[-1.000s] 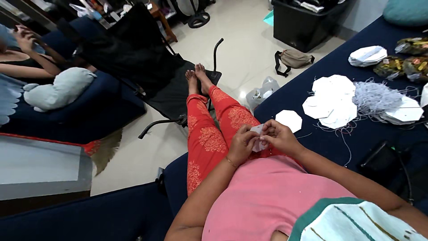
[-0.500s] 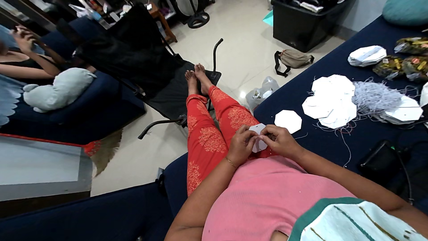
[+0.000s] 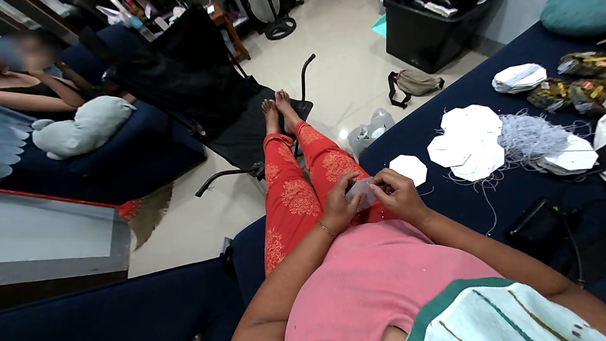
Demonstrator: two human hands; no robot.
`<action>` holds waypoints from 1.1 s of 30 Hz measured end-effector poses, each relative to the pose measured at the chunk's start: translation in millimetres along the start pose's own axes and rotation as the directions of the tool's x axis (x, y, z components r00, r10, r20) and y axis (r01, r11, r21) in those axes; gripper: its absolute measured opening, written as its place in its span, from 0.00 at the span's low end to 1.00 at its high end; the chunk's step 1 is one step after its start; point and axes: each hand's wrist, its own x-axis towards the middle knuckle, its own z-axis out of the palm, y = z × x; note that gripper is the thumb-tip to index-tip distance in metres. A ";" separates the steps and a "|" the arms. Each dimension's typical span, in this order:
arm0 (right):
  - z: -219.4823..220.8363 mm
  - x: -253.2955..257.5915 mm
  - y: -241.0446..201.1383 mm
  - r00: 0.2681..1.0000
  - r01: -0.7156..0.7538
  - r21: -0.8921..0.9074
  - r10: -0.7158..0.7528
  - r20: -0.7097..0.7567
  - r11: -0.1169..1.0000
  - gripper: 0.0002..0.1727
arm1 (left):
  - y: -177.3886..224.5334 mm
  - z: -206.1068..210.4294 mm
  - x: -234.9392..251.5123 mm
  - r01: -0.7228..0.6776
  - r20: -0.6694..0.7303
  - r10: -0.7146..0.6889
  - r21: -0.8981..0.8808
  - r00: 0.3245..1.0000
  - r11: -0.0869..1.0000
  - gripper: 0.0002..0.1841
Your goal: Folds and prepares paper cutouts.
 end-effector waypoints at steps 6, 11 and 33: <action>1.3 0.1 2.1 1.000 0.005 -0.023 -0.005 0.003 1.000 0.10 | -0.8 0.3 0.7 -0.020 0.002 0.020 0.005 1.000 1.000 0.20; 1.3 0.8 1.3 1.000 -0.015 -0.028 0.015 -0.011 0.999 0.10 | -0.6 0.2 0.8 -0.030 0.013 0.030 0.002 0.999 1.000 0.19; 0.8 -0.7 1.3 1.000 -0.009 -0.084 0.007 -0.023 0.996 0.11 | 8.7 0.9 0.7 -0.082 0.071 0.079 0.050 0.994 0.995 0.21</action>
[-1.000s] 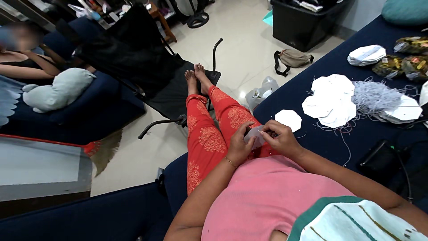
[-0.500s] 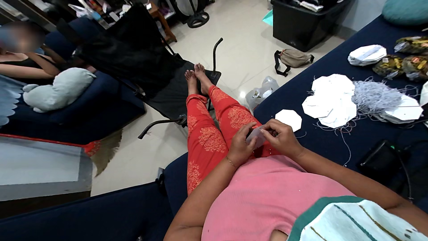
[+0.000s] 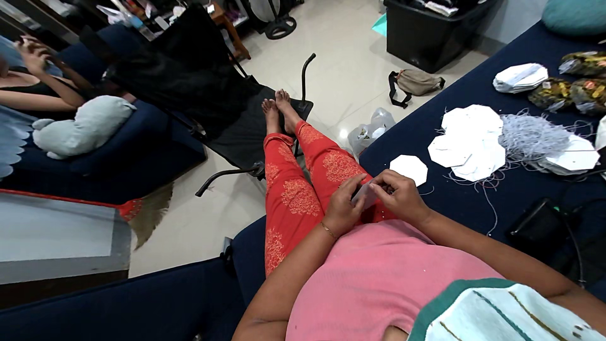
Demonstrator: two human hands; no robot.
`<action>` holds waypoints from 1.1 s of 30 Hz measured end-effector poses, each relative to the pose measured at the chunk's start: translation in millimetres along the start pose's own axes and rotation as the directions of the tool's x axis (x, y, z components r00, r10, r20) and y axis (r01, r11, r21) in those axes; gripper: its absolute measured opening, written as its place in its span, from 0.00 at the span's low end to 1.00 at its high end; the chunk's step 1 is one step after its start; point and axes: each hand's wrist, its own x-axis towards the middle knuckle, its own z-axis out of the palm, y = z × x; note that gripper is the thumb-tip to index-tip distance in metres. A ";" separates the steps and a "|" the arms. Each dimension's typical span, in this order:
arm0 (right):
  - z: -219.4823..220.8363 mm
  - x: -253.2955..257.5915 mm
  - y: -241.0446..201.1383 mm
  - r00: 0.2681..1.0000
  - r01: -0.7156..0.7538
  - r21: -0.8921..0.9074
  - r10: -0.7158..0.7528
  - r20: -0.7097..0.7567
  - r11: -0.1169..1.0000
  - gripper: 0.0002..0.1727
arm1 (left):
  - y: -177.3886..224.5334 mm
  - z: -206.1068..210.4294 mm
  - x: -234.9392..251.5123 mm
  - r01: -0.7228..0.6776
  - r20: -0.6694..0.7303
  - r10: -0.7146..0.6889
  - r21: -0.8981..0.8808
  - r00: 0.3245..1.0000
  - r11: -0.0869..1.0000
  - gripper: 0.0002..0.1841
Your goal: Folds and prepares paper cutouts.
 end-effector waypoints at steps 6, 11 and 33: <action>-1.1 -1.2 -1.0 1.000 -0.002 0.001 0.002 -0.010 1.000 0.11 | 0.1 -0.2 0.3 -0.002 0.020 0.002 -0.005 1.000 1.000 0.22; -1.2 -1.7 -1.3 1.000 -0.003 0.007 0.003 -0.001 1.000 0.10 | -0.2 0.2 0.3 -0.021 0.020 0.022 -0.017 1.000 1.000 0.21; -36.4 22.6 -15.2 0.646 -0.738 0.228 0.568 0.510 0.635 0.36 | -3.4 -2.5 -1.7 -0.399 -0.016 0.417 0.260 0.909 0.879 0.07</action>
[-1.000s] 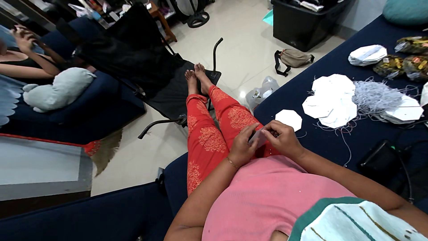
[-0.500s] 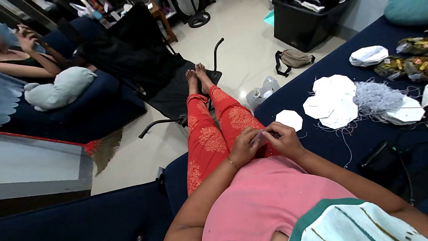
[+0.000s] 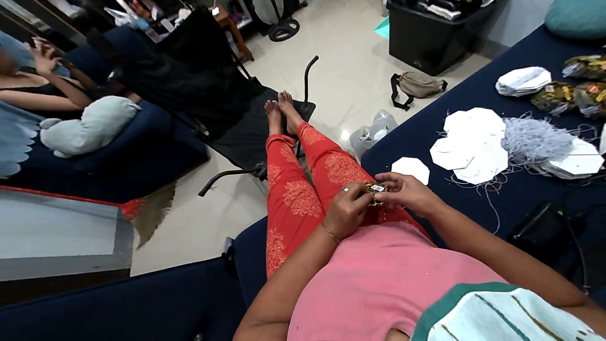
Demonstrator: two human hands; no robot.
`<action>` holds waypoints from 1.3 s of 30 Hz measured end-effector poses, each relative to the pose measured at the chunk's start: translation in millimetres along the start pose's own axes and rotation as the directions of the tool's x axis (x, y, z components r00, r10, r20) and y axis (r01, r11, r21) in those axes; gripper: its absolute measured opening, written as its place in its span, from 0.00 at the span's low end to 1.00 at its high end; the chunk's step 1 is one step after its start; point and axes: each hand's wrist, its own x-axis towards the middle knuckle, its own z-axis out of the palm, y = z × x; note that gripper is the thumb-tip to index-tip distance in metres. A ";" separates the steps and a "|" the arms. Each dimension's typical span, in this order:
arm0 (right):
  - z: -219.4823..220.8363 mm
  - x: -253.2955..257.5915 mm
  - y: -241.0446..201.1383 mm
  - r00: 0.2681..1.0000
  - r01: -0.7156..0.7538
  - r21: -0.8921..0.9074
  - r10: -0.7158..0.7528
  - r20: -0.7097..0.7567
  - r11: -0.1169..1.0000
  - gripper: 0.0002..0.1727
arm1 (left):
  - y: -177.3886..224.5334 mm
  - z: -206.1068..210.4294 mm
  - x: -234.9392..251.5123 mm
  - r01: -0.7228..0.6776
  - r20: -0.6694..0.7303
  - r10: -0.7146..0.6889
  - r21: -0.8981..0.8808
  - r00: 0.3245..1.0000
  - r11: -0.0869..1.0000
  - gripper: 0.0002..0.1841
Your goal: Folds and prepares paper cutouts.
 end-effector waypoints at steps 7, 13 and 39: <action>-0.4 6.0 8.0 0.986 0.093 0.038 -0.086 -0.141 0.995 0.28 | -4.9 1.3 -1.6 0.060 0.029 -0.060 0.006 0.998 0.998 0.13; 2.2 7.8 18.0 0.924 0.229 0.008 -0.214 -0.316 0.973 0.10 | -9.0 -2.6 -2.8 0.500 0.182 -0.466 -0.341 0.866 0.796 0.60; 27.3 20.4 37.5 0.474 0.634 -0.612 -0.863 -0.176 0.473 0.10 | 6.0 -2.0 5.7 0.541 0.093 -0.548 -0.360 0.831 0.760 0.21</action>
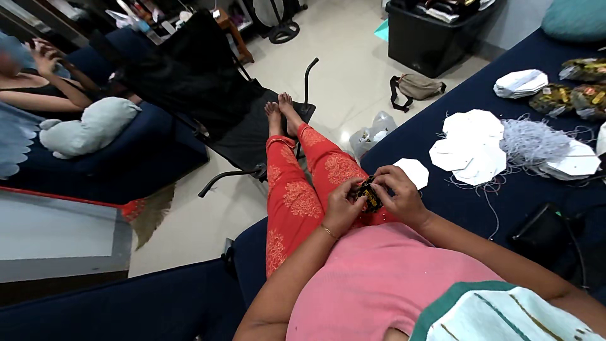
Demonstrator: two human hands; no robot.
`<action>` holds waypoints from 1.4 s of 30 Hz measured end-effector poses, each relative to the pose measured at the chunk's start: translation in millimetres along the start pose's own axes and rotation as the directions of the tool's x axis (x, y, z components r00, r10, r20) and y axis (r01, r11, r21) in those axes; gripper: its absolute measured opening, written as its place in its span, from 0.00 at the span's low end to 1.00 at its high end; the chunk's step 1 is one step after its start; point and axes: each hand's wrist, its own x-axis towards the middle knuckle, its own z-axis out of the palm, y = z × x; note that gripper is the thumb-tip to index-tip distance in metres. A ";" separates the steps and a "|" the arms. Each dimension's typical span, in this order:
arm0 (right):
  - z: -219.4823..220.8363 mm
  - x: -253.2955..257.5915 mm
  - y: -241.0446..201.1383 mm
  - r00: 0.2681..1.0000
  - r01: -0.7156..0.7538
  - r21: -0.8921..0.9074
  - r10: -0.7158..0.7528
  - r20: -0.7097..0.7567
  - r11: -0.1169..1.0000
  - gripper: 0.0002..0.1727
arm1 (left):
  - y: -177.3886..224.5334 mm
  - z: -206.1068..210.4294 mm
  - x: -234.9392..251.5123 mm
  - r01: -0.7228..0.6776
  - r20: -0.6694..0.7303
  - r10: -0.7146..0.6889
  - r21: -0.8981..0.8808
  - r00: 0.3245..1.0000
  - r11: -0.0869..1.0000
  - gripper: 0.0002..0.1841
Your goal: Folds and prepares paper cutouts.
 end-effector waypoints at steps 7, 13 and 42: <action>0.2 -0.6 2.7 0.999 0.026 -0.059 -0.027 -0.029 0.998 0.10 | 0.6 0.2 -0.4 0.014 0.026 -0.013 -0.023 1.000 1.000 0.21; 1.0 -1.6 3.8 0.998 0.066 -0.096 -0.067 -0.004 0.993 0.10 | 0.7 0.6 0.1 0.020 0.029 -0.018 -0.040 0.999 0.999 0.21; 1.3 -4.3 5.7 0.989 0.146 -0.181 -0.145 0.019 0.973 0.12 | 3.1 -5.3 5.5 0.285 0.192 -0.255 -0.148 0.948 0.947 0.26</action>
